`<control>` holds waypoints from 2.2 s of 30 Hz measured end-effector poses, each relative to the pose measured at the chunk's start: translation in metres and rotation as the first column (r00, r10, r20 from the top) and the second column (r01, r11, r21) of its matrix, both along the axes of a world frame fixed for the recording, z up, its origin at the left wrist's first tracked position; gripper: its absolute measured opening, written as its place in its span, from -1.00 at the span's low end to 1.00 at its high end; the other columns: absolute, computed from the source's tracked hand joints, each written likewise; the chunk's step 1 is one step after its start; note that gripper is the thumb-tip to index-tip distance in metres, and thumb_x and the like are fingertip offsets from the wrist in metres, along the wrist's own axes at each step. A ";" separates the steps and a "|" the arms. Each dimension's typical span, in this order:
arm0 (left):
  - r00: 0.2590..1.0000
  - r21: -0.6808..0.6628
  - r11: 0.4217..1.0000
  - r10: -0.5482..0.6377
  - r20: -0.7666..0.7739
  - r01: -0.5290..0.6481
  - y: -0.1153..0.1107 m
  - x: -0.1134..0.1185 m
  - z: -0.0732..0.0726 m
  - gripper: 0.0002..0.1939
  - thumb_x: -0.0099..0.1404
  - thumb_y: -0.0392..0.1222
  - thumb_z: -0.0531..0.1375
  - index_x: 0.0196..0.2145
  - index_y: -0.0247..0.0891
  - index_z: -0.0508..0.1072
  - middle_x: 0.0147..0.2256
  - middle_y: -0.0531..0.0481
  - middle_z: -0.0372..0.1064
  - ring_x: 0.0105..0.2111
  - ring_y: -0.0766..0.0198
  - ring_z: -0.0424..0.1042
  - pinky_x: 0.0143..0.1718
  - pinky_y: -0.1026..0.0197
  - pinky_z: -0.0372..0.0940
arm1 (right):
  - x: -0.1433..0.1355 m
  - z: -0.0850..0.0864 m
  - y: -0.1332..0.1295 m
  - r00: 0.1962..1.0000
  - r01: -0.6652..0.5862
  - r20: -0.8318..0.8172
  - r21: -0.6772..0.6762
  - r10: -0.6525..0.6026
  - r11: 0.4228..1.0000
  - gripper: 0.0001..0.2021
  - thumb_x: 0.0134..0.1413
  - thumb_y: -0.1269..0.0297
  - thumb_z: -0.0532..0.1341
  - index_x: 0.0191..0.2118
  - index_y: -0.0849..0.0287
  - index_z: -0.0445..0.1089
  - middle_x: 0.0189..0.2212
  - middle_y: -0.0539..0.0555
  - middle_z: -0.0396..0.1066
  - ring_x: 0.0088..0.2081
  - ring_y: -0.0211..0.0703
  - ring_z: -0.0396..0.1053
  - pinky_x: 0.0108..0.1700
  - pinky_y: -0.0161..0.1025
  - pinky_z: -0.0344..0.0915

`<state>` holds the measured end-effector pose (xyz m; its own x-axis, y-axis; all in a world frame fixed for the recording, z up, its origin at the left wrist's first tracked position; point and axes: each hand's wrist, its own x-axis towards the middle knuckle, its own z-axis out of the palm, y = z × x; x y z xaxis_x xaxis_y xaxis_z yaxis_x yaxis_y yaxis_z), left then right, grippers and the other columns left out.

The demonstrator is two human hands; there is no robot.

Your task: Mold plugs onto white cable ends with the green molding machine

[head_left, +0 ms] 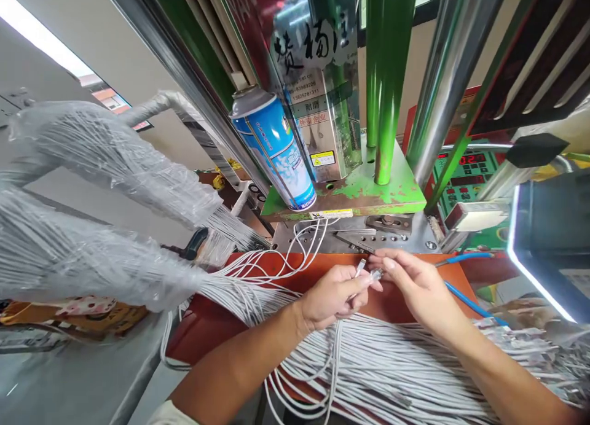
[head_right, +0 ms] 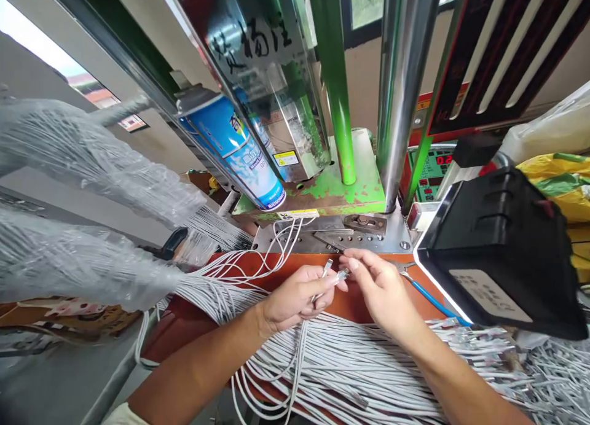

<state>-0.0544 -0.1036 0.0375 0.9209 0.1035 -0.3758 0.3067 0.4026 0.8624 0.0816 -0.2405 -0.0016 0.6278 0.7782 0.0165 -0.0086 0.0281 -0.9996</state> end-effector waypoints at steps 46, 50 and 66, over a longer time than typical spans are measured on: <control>0.986 0.227 0.973 0.072 -0.149 -0.037 0.006 -0.002 -0.031 -0.71 0.30 -0.01 0.25 -0.35 -0.34 0.42 -0.58 0.03 0.40 -0.72 0.40 0.32 -0.73 0.40 0.18 | -0.013 -0.021 -0.016 0.414 0.141 0.879 -0.318 0.236 0.938 -0.71 0.49 0.17 -0.07 -0.04 0.16 0.33 -0.33 0.09 0.47 -0.44 -0.10 0.42 -0.45 -0.19 0.16; 0.980 0.283 0.957 0.115 -0.163 -0.065 0.004 -0.001 -0.032 -0.67 0.29 0.03 0.28 -0.35 -0.34 0.43 -0.60 0.05 0.38 -0.74 0.42 0.27 -0.74 0.41 0.11 | -0.014 -0.022 -0.016 0.396 0.117 0.884 -0.316 0.248 0.941 -0.74 0.48 0.21 -0.06 -0.08 0.15 0.33 -0.37 0.06 0.45 -0.47 -0.11 0.39 -0.48 -0.17 0.11; 0.972 0.404 0.905 0.200 -0.123 -0.135 0.012 -0.003 -0.036 -0.74 0.40 -0.03 0.16 -0.33 -0.29 0.39 -0.60 0.14 0.30 -0.74 0.48 0.16 -0.70 0.40 0.01 | -0.009 -0.019 -0.017 0.470 0.199 0.872 -0.259 0.140 0.945 -0.74 0.47 0.16 -0.01 -0.04 0.17 0.36 -0.25 0.11 0.50 -0.36 -0.06 0.46 -0.37 -0.15 0.23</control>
<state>-0.0578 -0.0912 0.0012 0.8088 0.4193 -0.4122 0.4095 0.1014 0.9067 0.0722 -0.2571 -0.0210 0.4356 0.8283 0.3523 0.8613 -0.2697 -0.4307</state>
